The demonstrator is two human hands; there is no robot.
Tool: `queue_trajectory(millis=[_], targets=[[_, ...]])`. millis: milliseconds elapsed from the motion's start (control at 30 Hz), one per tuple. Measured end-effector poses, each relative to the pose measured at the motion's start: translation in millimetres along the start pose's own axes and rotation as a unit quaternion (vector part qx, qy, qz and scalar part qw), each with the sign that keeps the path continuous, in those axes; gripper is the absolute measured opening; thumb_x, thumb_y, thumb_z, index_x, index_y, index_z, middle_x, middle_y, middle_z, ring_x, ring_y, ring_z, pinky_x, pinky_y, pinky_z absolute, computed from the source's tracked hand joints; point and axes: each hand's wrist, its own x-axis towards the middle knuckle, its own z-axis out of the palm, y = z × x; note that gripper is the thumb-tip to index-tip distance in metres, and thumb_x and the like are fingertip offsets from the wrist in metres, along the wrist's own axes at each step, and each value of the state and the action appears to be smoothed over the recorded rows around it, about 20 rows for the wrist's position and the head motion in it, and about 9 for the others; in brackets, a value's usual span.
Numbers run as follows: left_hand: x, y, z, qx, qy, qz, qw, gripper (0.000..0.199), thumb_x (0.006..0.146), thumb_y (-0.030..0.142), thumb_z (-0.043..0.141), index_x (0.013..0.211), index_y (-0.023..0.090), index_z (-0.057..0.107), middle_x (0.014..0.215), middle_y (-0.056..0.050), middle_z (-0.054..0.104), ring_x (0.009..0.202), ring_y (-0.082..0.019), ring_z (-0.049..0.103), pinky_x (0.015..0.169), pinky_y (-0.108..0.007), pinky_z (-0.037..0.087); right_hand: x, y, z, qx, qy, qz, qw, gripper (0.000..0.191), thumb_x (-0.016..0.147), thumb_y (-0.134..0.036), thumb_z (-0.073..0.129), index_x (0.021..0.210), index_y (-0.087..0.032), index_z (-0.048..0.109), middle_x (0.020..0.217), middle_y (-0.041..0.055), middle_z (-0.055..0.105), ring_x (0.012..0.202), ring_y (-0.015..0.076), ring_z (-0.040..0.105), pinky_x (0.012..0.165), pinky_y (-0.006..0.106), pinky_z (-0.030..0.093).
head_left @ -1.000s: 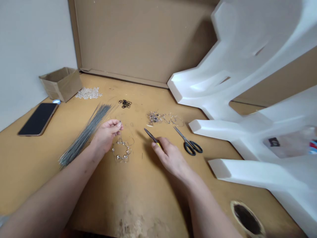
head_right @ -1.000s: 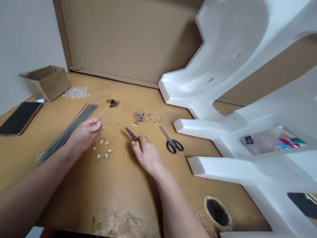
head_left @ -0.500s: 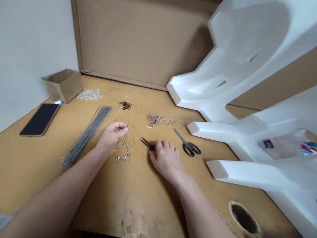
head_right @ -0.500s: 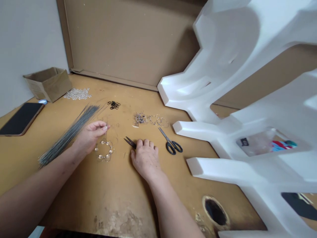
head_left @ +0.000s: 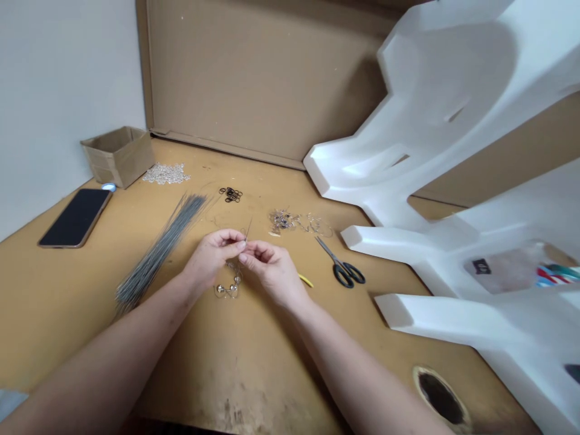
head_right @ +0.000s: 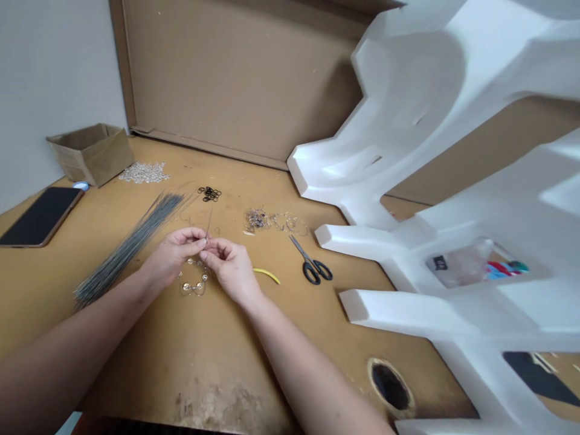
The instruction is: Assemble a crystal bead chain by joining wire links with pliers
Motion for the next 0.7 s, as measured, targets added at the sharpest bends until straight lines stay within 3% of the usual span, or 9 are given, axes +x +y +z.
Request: queue_trajectory(millis=[133, 333, 467, 567, 700], targets=[[1, 0, -1.2, -0.025, -0.004, -0.011, 1.0, 0.018, 0.048, 0.02, 0.071, 0.06, 0.015, 0.058, 0.057, 0.003, 0.057, 0.056, -0.007, 0.049, 0.058, -0.022, 0.038, 4, 5, 1, 0.046, -0.008, 0.004, 0.999, 0.014, 0.061, -0.027, 0.067, 0.069, -0.017, 0.062, 0.063, -0.0027, 0.058, 0.058, 0.0087, 0.05, 0.062, 0.025, 0.04], [1, 1, -1.5, -0.019, -0.02, -0.039, 0.999, 0.015, 0.051, 0.021, 0.069, 0.06, 0.015, 0.059, 0.055, 0.003, 0.056, 0.051, -0.007, 0.048, 0.054, -0.022, 0.036, 7, 6, -2, 0.029, -0.017, 0.006, 0.999, 0.016, 0.062, -0.028, 0.065, 0.058, -0.016, 0.056, 0.053, -0.0045, 0.052, 0.049, 0.0073, 0.044, 0.053, 0.023, 0.036], [2, 2, -2.9, 0.01, 0.036, -0.008, 0.999, 0.014, 0.058, 0.022, 0.066, 0.07, 0.016, 0.063, 0.071, -0.001, 0.062, 0.068, -0.01, 0.054, 0.064, -0.023, 0.037, 14, 8, -15, -0.049, 0.068, -0.027, 0.996, 0.015, 0.063, -0.027, 0.062, 0.056, -0.018, 0.052, 0.054, -0.0028, 0.054, 0.049, 0.0086, 0.043, 0.05, 0.023, 0.034], [3, 1, -4.4, 0.024, 0.058, -0.005, 0.998, 0.011, 0.059, 0.023, 0.065, 0.067, 0.016, 0.062, 0.073, -0.002, 0.062, 0.072, -0.011, 0.053, 0.066, -0.023, 0.036, 19, 14, -27, -0.114, 0.135, -0.034, 0.984, 0.013, 0.064, -0.026, 0.058, 0.057, -0.018, 0.051, 0.051, -0.0038, 0.049, 0.045, 0.0088, 0.038, 0.046, 0.023, 0.031], [3, -1, -4.7, 0.03, 0.06, -0.012, 0.998, 0.012, 0.057, 0.024, 0.066, 0.063, 0.015, 0.061, 0.069, -0.002, 0.062, 0.069, -0.011, 0.053, 0.065, -0.023, 0.035, 25, 23, -35, -0.203, 0.155, -0.046, 0.966, 0.011, 0.066, -0.024, 0.053, 0.058, -0.019, 0.049, 0.051, -0.003, 0.048, 0.047, 0.0106, 0.041, 0.05, 0.024, 0.034]])
